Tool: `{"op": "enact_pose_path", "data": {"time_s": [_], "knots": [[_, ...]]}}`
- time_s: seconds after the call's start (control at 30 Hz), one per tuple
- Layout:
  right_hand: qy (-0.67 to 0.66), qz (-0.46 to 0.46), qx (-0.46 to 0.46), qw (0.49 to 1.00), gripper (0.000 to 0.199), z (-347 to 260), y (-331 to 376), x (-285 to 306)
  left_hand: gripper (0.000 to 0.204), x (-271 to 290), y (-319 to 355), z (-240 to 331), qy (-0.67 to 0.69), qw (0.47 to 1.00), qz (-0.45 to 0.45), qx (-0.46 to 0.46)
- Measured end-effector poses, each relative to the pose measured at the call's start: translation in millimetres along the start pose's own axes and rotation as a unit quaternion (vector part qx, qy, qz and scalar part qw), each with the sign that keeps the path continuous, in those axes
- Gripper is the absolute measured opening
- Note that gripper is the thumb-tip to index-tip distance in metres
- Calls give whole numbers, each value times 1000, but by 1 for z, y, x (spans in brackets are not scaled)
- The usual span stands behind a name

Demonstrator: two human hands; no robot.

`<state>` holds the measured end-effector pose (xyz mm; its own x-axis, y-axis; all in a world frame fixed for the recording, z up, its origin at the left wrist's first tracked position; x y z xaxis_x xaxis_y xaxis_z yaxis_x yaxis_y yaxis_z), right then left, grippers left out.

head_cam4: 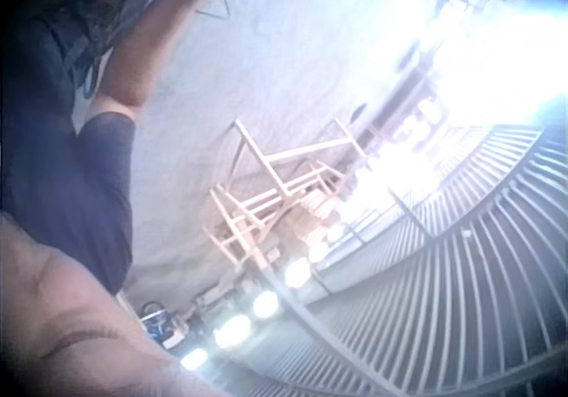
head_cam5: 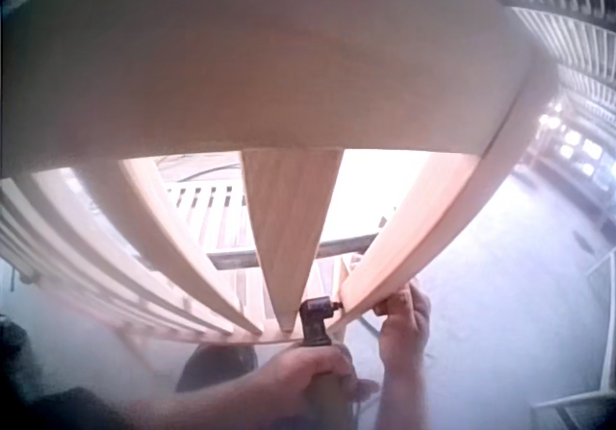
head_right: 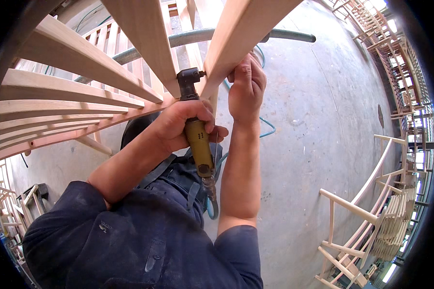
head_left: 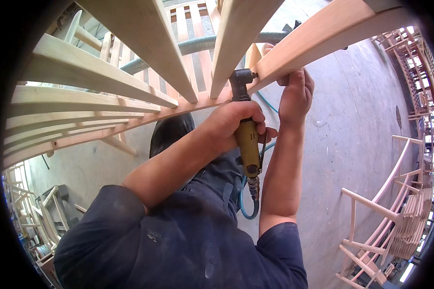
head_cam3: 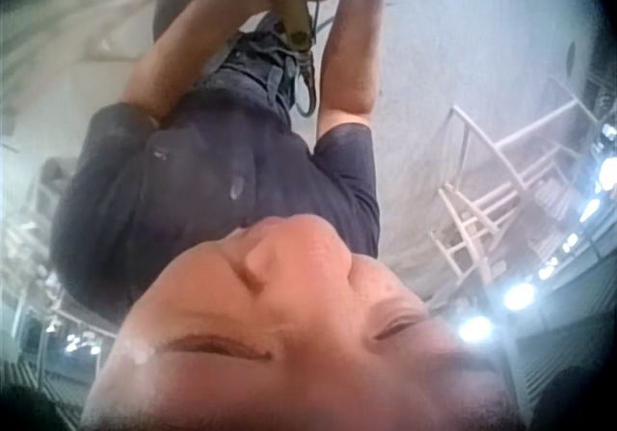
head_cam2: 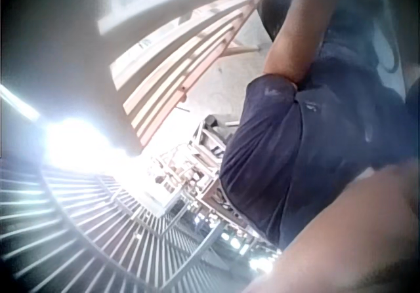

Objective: The person assembles wooden chairs by inserting screws into pre-drilled holes and using a pneumatic drill to fasten them. They handle the chair frame, align parts, and secure joints with screws and a drill, working on multiple chairs in a workshop.

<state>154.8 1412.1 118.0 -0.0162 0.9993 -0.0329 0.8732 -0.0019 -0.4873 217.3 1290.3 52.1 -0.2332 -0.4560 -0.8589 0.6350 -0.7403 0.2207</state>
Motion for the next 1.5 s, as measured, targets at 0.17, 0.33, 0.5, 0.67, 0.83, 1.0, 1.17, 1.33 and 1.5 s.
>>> {"op": "enact_pose_path", "data": {"time_s": [0.17,0.33,0.5,0.67,0.83,1.0,1.17,1.33,1.5], "knots": [[-4,-6,-25,1000,38,-2,-1,-4,9,5,-5,-1,-23,999,-30,-7],[-11,10,-18,1000,36,-1,3,-2,8,-2,-4,-5,-14,999,-28,8],[-15,13,-30,999,34,6,4,1,8,2,-5,-8,9,999,-43,17],[-14,28,-47,998,34,4,4,-1,9,-2,-2,-5,45,997,-67,23],[-14,25,-39,999,33,1,3,-2,11,2,-5,-3,2,994,-110,7],[-19,24,-22,999,34,5,2,-1,12,2,-6,-3,-13,994,-106,17],[1,35,-19,999,37,0,2,-5,11,2,-4,-2,-29,997,-75,19],[15,22,-6,1000,38,1,1,-3,11,2,-8,-5,-26,994,-102,17],[-6,26,-1,1000,37,1,0,-2,10,4,-8,-5,-17,993,-112,19]]}}
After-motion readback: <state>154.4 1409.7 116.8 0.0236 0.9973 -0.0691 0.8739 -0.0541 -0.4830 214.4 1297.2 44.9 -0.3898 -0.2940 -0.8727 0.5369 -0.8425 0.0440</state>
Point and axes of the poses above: each hand's wrist, its own y-axis away from the middle knuckle, its own x-axis out of the back of the hand, z = x × y, the point moved 8 cm from there along -y, towards the middle knuckle, and after that the axes turned 12 degrees about -z, right-handed, at the moved point
